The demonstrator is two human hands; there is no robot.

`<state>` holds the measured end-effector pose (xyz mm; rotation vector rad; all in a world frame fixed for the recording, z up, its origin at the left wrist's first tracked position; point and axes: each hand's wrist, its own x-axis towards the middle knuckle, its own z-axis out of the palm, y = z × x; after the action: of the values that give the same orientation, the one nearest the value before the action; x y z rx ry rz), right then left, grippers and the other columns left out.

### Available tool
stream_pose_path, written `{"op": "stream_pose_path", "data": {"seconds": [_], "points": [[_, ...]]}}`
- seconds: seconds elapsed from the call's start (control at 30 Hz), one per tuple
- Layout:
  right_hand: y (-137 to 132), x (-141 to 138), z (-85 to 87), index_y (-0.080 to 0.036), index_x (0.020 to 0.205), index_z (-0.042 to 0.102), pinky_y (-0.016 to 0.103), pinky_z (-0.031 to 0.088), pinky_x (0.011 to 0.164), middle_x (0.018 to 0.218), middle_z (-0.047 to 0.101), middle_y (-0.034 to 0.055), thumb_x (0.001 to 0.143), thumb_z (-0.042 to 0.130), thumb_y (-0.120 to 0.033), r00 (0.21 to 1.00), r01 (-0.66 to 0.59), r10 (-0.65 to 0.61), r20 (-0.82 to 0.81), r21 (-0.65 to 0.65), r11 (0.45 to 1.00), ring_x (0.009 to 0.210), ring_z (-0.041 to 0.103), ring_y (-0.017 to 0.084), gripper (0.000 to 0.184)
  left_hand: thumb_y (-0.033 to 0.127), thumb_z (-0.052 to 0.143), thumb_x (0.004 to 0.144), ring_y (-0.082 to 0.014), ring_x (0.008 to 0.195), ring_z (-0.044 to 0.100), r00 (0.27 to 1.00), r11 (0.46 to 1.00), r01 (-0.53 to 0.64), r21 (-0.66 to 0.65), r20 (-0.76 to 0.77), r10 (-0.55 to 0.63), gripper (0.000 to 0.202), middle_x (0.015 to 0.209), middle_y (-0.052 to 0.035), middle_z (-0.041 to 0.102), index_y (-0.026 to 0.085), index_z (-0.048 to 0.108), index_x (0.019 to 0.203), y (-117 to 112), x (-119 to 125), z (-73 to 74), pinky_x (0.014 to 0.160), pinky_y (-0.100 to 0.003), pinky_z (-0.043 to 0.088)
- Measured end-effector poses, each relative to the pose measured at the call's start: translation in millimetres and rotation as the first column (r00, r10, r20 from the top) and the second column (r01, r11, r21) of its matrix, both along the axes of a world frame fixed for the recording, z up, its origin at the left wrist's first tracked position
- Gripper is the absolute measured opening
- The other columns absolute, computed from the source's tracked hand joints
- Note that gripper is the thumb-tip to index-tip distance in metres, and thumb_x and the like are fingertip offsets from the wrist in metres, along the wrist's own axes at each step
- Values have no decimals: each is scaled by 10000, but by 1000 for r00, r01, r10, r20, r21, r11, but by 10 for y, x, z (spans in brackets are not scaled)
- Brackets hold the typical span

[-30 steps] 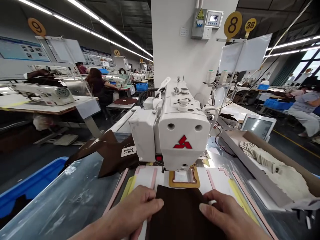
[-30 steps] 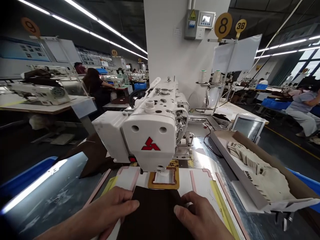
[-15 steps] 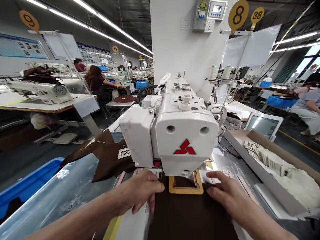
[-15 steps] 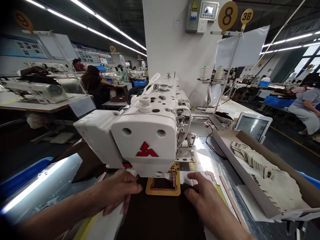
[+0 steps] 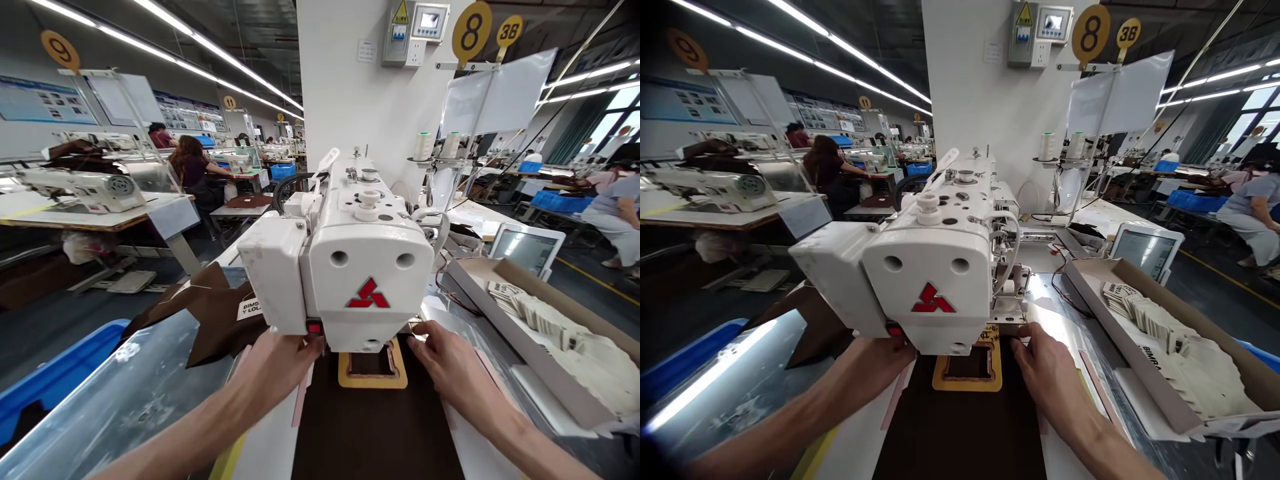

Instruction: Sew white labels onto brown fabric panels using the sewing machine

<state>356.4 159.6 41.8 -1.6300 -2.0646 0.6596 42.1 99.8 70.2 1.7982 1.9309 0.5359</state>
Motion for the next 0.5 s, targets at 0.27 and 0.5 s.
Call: {"op": "stream_pose_path", "data": {"seconds": [0.27,0.5], "points": [[-464,236,-96,-209,1374,679,496,617,1006,1420,686,87,1070,541,-363,794,-581,374,479,418,698,1289,665,325,367,492,636,1049,-247,1365,611,652,627,692,357,-681,-332,490,1515,-4,606,251,604,1474,-569,-79,-177,1114,-319,524],[-173,163,-68,-185,1482,619,606,478,1161,1578,538,92,1095,461,-348,800,-534,412,436,205,820,1490,461,361,449,418,546,1102,-326,1438,535,743,768,576,279,-570,-350,478,1528,-74,582,210,558,1532,-266,-13,-239,1217,-535,438]]}}
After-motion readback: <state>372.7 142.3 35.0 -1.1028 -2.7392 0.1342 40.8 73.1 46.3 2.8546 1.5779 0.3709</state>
